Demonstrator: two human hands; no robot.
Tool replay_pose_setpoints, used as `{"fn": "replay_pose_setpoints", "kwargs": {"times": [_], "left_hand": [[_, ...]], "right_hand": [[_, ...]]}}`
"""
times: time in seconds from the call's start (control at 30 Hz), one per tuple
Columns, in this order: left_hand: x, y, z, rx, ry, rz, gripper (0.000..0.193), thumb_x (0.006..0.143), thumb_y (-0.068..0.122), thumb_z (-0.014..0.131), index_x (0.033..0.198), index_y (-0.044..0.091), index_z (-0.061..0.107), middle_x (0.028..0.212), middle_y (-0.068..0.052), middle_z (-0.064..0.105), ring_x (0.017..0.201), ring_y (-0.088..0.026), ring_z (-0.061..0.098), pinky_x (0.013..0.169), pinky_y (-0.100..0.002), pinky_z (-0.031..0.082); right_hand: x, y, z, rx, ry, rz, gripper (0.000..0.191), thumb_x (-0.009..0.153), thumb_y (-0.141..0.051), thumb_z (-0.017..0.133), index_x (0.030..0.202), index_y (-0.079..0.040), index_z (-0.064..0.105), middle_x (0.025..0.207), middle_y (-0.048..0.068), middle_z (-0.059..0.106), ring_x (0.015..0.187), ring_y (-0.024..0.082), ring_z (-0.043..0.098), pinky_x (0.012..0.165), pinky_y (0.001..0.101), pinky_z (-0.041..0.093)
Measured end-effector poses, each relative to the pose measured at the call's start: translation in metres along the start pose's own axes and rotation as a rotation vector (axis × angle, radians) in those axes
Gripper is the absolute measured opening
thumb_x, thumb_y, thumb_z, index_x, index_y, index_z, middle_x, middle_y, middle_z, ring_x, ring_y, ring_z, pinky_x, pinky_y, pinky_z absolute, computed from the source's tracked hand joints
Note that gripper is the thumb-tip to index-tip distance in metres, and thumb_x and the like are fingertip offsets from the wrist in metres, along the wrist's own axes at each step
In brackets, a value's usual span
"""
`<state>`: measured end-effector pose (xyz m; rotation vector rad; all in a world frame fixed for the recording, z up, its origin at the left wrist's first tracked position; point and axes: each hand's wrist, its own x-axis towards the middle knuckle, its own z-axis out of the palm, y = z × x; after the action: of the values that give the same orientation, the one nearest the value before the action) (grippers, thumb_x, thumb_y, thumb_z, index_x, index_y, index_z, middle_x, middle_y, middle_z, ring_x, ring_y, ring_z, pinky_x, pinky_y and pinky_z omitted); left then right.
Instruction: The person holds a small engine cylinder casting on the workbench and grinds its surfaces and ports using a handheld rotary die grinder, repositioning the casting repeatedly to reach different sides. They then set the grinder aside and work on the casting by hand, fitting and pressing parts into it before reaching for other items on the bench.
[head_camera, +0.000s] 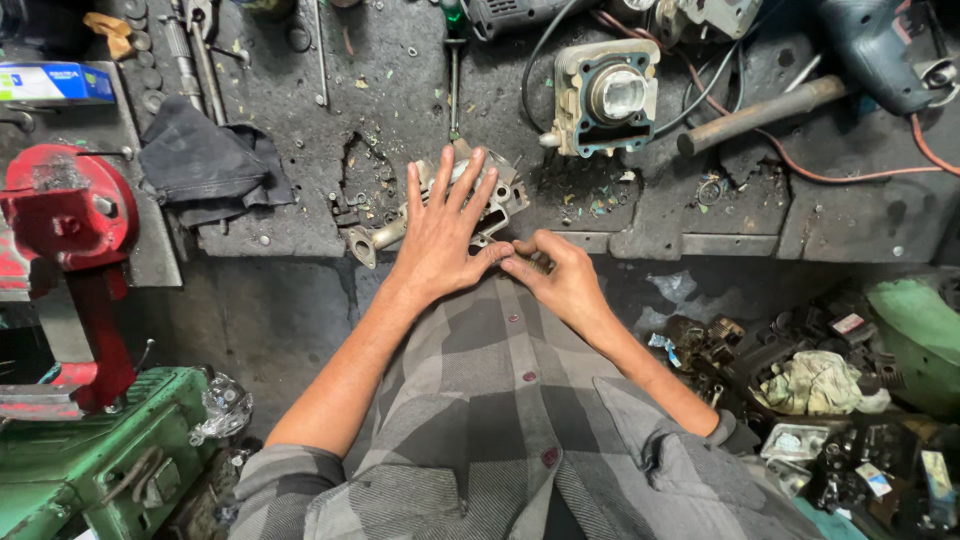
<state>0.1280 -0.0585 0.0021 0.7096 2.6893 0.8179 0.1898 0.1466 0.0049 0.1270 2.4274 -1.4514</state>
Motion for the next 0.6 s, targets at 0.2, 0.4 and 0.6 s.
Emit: {"fn": "replay_pose_setpoints", "kwargs": {"times": [0.2,0.4,0.6], "left_hand": [[-0.001,0.000,0.002,-0.010,0.020,-0.018,0.106,0.078,0.065,0.072,0.159,0.007,0.035,0.169,-0.010,0.025,0.158,-0.039,0.012,0.123,-0.069,0.004],[0.001,0.002,0.005,0.025,0.063,-0.046,0.111,0.076,0.068,0.076,0.160,0.007,0.036,0.168,-0.008,0.030,0.158,-0.037,0.016,0.124,-0.068,0.006],[0.001,0.004,0.007,0.009,0.082,-0.059,0.111,0.073,0.065,0.079,0.159,0.009,0.037,0.165,-0.008,0.034,0.156,-0.037,0.018,0.124,-0.068,0.007]], "right_hand": [[-0.003,0.005,0.006,0.055,0.073,-0.021,0.030,0.080,-0.017,0.089,0.087,0.001,0.066,0.086,0.008,0.071,0.075,0.012,0.065,0.066,0.0294,0.053],[-0.003,0.010,0.008,0.078,0.120,-0.004,0.028,0.080,-0.015,0.089,0.085,0.002,0.067,0.087,0.007,0.072,0.077,0.010,0.065,0.065,0.0273,0.051],[-0.006,0.012,0.011,0.085,0.152,0.058,0.023,0.080,-0.014,0.089,0.087,0.001,0.071,0.085,0.006,0.071,0.072,0.009,0.059,0.062,0.0271,0.047]]}}
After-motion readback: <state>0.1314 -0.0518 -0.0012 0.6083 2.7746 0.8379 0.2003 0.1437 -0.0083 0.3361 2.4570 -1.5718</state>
